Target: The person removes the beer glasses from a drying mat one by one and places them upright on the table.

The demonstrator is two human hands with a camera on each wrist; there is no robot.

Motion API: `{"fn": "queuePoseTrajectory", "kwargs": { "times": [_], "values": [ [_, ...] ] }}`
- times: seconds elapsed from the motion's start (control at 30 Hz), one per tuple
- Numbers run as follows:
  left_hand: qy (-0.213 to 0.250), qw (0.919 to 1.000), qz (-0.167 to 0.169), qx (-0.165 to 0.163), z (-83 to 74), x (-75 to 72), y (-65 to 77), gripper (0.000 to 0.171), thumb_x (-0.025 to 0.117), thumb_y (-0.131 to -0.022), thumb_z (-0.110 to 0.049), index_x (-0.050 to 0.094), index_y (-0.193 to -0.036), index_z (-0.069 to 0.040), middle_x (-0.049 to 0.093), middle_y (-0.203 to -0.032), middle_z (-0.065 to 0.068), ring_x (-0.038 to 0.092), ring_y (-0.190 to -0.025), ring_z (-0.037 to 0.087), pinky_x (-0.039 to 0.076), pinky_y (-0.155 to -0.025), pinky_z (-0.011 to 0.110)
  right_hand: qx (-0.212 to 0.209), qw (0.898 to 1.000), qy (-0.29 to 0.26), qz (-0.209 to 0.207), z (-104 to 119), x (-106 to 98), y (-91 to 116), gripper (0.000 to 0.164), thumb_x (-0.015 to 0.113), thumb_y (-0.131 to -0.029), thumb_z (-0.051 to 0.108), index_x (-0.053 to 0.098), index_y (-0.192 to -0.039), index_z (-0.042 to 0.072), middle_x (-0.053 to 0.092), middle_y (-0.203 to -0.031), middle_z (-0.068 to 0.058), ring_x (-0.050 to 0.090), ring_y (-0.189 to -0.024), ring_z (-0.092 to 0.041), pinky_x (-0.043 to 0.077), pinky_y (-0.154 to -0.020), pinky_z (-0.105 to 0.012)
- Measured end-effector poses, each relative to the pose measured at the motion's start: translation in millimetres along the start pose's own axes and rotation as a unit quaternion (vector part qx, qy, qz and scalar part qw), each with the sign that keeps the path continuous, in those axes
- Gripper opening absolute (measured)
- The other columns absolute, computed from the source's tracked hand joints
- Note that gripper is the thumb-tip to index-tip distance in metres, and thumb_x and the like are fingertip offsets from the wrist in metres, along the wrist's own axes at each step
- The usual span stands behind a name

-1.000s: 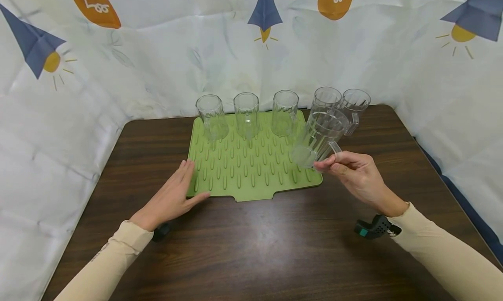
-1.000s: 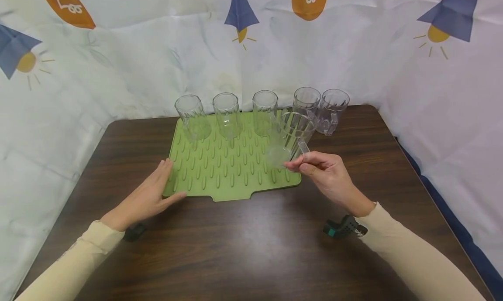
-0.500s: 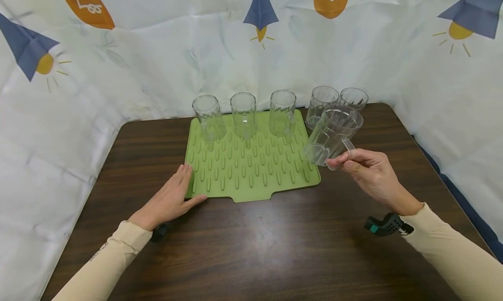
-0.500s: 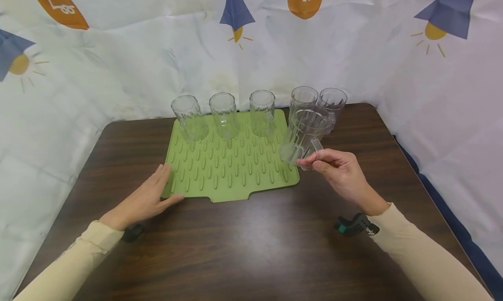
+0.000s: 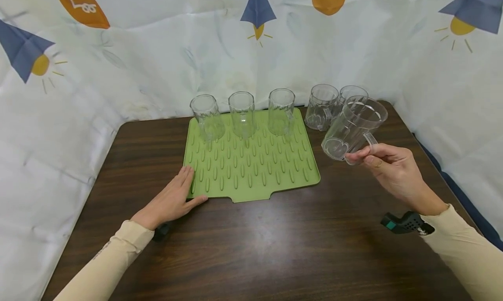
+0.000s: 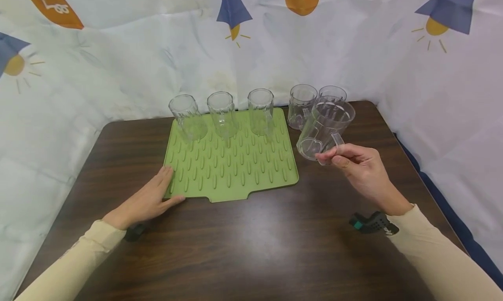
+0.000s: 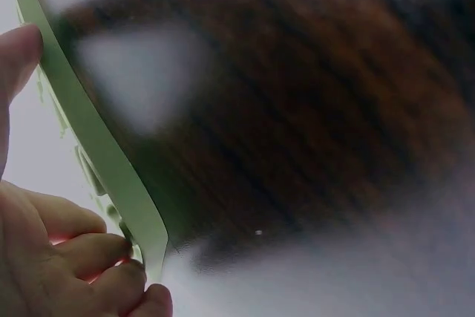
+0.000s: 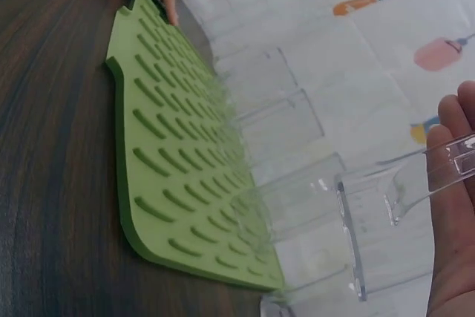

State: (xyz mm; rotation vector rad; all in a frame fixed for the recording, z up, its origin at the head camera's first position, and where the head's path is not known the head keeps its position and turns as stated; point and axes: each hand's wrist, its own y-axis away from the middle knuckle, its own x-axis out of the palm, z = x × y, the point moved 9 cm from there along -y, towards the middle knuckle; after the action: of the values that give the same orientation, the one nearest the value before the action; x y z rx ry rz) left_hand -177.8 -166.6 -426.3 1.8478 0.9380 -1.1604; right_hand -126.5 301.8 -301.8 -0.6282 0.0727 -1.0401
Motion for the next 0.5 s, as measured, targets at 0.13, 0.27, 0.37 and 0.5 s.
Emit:
{"fn": "queuePoseTrajectory", "kwargs": {
  "times": [0.13, 0.27, 0.37, 0.5],
  "values": [
    [0.007, 0.9999, 0.006, -0.004, 3.0, 1.5, -0.4, 0.098, 0.049, -0.105, -0.06, 0.01, -0.162, 0.01, 0.004, -0.172, 0.031, 0.007, -0.161, 0.048, 0.019, -0.128, 0.066, -0.011, 1.0, -0.014, 0.007, 8, -4, 3, 0.032, 0.034, -0.099, -0.026, 0.057, -0.123, -0.027, 0.07, -0.128, -0.03, 0.07, -0.123, -0.033, 0.054, -0.11, -0.036],
    [0.006, 1.0, 0.004, -0.003, 5.3, 0.5, 0.6, 0.096, 0.048, -0.106, -0.058, 0.011, -0.162, 0.009, 0.004, -0.172, 0.031, 0.007, -0.161, 0.048, 0.019, -0.128, 0.067, -0.018, 1.0, -0.014, 0.011, 15, -8, 7, 0.032, 0.034, -0.099, -0.026, 0.055, -0.124, -0.028, 0.069, -0.13, -0.031, 0.069, -0.126, -0.034, 0.053, -0.112, -0.036],
    [0.002, 1.0, 0.003, -0.002, 5.2, -0.2, 0.6, 0.096, 0.048, -0.105, -0.059, 0.011, -0.162, 0.009, 0.005, -0.172, 0.031, 0.007, -0.161, 0.049, 0.02, -0.127, 0.067, -0.028, 0.999, -0.02, 0.014, 22, -11, 9, 0.032, 0.034, -0.1, -0.025, 0.054, -0.125, -0.029, 0.068, -0.131, -0.032, 0.068, -0.126, -0.035, 0.053, -0.113, -0.035],
    [0.003, 1.0, 0.005, -0.007, 6.5, 0.2, 0.4, 0.097, 0.048, -0.105, -0.06, 0.011, -0.163, 0.008, 0.004, -0.172, 0.03, 0.007, -0.161, 0.048, 0.019, -0.127, 0.067, -0.044, 0.998, -0.046, 0.028, 31, -15, 9, 0.033, 0.03, -0.1, -0.025, 0.052, -0.125, -0.03, 0.066, -0.132, -0.034, 0.067, -0.127, -0.037, 0.052, -0.114, -0.036]
  ]
}}
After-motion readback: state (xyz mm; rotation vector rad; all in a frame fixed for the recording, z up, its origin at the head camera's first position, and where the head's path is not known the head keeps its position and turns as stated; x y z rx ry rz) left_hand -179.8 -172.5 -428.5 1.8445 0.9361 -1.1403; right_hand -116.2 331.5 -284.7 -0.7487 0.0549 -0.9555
